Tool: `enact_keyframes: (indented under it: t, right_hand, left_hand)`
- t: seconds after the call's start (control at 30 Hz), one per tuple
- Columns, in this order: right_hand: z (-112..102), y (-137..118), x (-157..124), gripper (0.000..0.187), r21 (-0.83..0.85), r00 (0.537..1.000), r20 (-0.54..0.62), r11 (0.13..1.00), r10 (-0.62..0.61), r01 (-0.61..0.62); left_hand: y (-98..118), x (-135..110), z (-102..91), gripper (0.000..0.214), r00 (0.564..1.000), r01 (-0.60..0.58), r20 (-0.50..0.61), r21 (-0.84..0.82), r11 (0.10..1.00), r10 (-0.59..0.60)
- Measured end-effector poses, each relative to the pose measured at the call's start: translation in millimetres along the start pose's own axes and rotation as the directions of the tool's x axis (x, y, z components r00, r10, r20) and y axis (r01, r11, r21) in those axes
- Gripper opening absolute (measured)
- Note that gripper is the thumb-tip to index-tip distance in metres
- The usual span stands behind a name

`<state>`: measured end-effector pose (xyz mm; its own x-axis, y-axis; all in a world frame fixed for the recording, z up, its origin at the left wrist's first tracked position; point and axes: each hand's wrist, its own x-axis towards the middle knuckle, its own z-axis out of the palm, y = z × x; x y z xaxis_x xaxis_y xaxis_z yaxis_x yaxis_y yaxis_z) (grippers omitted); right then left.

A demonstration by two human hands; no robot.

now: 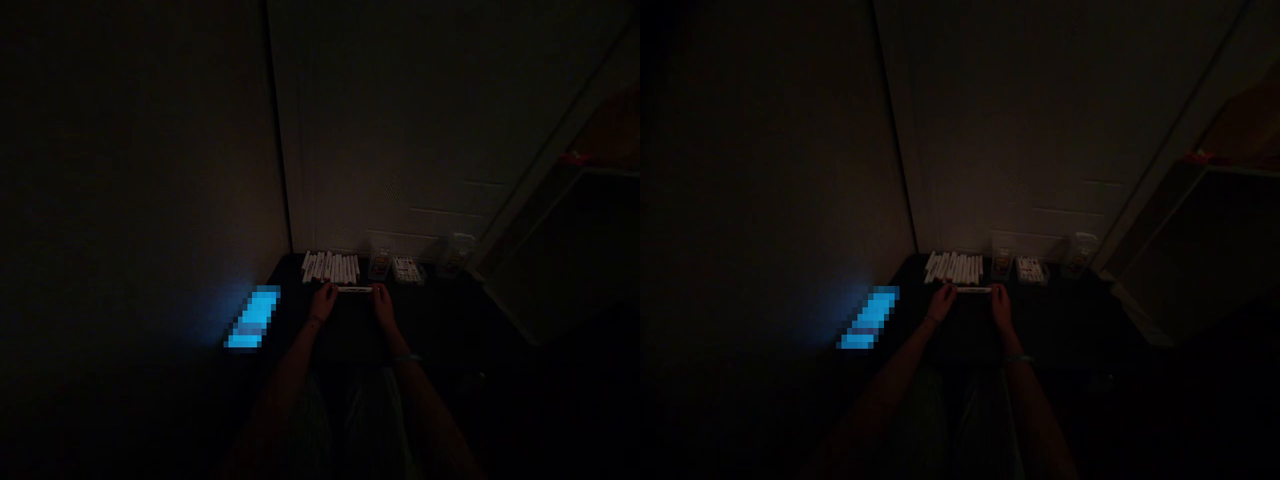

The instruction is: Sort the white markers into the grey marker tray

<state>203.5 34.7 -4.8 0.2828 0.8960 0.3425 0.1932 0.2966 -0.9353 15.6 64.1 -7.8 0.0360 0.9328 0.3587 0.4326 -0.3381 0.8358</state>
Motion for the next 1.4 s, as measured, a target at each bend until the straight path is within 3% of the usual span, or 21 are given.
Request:
enact_keyframes:
  t: [0.33, 0.63, 1.4]
  right_hand:
    - [-2.2, -6.1, -3.4, 0.028, 0.015, 0.999, 0.025, 0.999, 0.030, -0.031]
    - [-0.5, -8.4, -2.8, 0.029, 0.011, 0.999, 0.007, 0.999, 0.044, -0.045]
    - [-3.0, -7.5, -2.9, 0.029, -0.007, 1.000, 0.025, 1.000, 0.017, -0.017]
  left_hand:
    - [9.7, -2.0, -1.8, 0.033, 0.999, 0.042, -0.010, -0.040, 0.998, -0.043]
    - [5.0, -1.2, 0.5, 0.034, 0.999, 0.043, -0.005, -0.034, 0.998, -0.043]
    - [6.3, 0.5, -1.5, 0.024, 0.999, -0.024, -0.024, 0.007, 1.000, 0.024]
